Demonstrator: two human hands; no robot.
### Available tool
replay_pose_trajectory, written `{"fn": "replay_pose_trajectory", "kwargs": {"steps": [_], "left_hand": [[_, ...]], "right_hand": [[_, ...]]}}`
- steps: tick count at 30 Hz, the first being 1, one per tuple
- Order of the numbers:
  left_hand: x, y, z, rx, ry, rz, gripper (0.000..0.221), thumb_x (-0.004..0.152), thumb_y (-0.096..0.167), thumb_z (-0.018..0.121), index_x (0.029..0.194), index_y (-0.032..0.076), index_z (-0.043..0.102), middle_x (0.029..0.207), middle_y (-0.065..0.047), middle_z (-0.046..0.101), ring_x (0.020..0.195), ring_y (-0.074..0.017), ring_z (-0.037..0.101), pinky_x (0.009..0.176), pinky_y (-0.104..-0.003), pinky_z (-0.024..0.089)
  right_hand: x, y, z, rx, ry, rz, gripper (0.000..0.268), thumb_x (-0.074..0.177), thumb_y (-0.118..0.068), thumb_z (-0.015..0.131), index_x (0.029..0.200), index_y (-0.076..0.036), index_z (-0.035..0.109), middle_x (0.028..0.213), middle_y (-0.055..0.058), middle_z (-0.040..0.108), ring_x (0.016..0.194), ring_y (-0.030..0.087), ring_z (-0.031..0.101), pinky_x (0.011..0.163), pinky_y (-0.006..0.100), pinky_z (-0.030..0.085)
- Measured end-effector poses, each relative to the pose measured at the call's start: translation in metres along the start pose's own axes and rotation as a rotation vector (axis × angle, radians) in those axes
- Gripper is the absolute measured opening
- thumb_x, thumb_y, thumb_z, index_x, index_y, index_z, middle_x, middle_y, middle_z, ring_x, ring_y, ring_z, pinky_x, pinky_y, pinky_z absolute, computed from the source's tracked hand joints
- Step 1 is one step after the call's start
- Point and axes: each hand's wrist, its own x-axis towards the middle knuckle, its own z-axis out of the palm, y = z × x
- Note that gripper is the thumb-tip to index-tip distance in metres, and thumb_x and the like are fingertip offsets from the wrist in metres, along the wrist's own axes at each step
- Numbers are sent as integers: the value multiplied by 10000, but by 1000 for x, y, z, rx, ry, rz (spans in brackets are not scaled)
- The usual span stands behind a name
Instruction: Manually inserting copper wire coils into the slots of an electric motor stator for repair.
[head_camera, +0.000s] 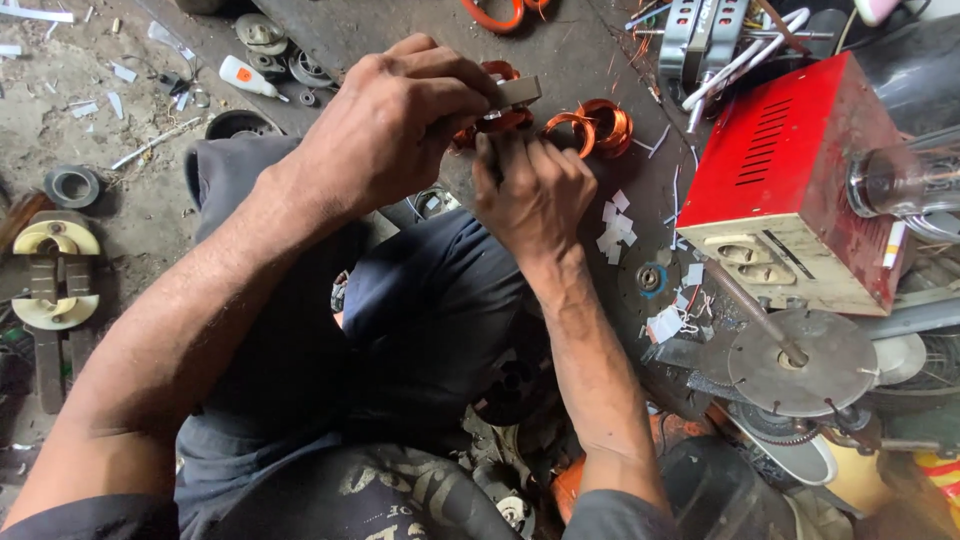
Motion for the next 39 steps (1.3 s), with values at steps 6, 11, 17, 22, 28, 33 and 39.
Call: {"fn": "replay_pose_trajectory", "kwargs": {"steps": [6, 11, 17, 22, 28, 33, 39], "left_hand": [[-2, -3, 1, 19, 0, 11, 138, 994, -139, 845, 1111, -89, 897, 1254, -181, 855, 1051, -301, 739, 875, -391, 642], [-2, -5, 1, 19, -3, 7, 128, 986, -157, 833, 1072, -82, 891, 1265, -174, 861, 1044, -300, 744, 862, -393, 639], [1, -3, -3, 14, -22, 10, 147, 975, -174, 852, 1081, -84, 898, 1265, -173, 869, 1040, -302, 750, 855, -400, 640], [1, -4, -5, -3, -31, 4, 139, 999, -166, 830, 1076, -78, 904, 1266, -179, 881, 1001, -286, 745, 825, -390, 624], [3, -2, -5, -43, -29, -4, 219, 955, -200, 825, 1120, -86, 911, 1274, -185, 871, 1038, -305, 752, 830, -394, 642], [1, -2, -4, -52, -13, 9, 180, 1005, -204, 820, 1117, -94, 908, 1228, -179, 868, 1002, -299, 749, 811, -399, 642], [2, 1, -6, -47, 6, 30, 183, 998, -198, 818, 1146, -123, 897, 1228, -193, 855, 998, -319, 737, 833, -427, 625]], "right_hand": [[-7, 8, -5, -23, -45, -112, 140, 1074, -126, 863, 1202, -71, 853, 750, 52, 694, 551, 183, 536, 554, 363, 366], [-22, 18, -1, -98, -67, -151, 384, 1027, -140, 924, 1400, -210, 868, 861, 11, 782, 574, 136, 522, 552, 333, 370], [-29, 23, 11, -172, -62, -166, 410, 1035, -127, 916, 1424, -218, 822, 916, -15, 800, 565, 90, 507, 528, 293, 354], [-25, 16, 3, -177, -101, -174, 548, 966, -116, 956, 1486, -188, 802, 964, 9, 737, 630, 143, 551, 604, 337, 395], [-4, 8, -16, 22, -206, -47, 400, 1016, -78, 782, 1408, -98, 860, 678, 2, 714, 420, 135, 426, 409, 342, 299], [8, 6, -8, 26, -519, 70, 397, 906, -156, 685, 1289, -67, 741, 468, 25, 575, 297, 190, 441, 326, 378, 311], [5, 0, -10, 11, -383, -19, 172, 876, -110, 673, 966, -103, 819, 603, 136, 736, 335, 270, 502, 356, 422, 354]]}}
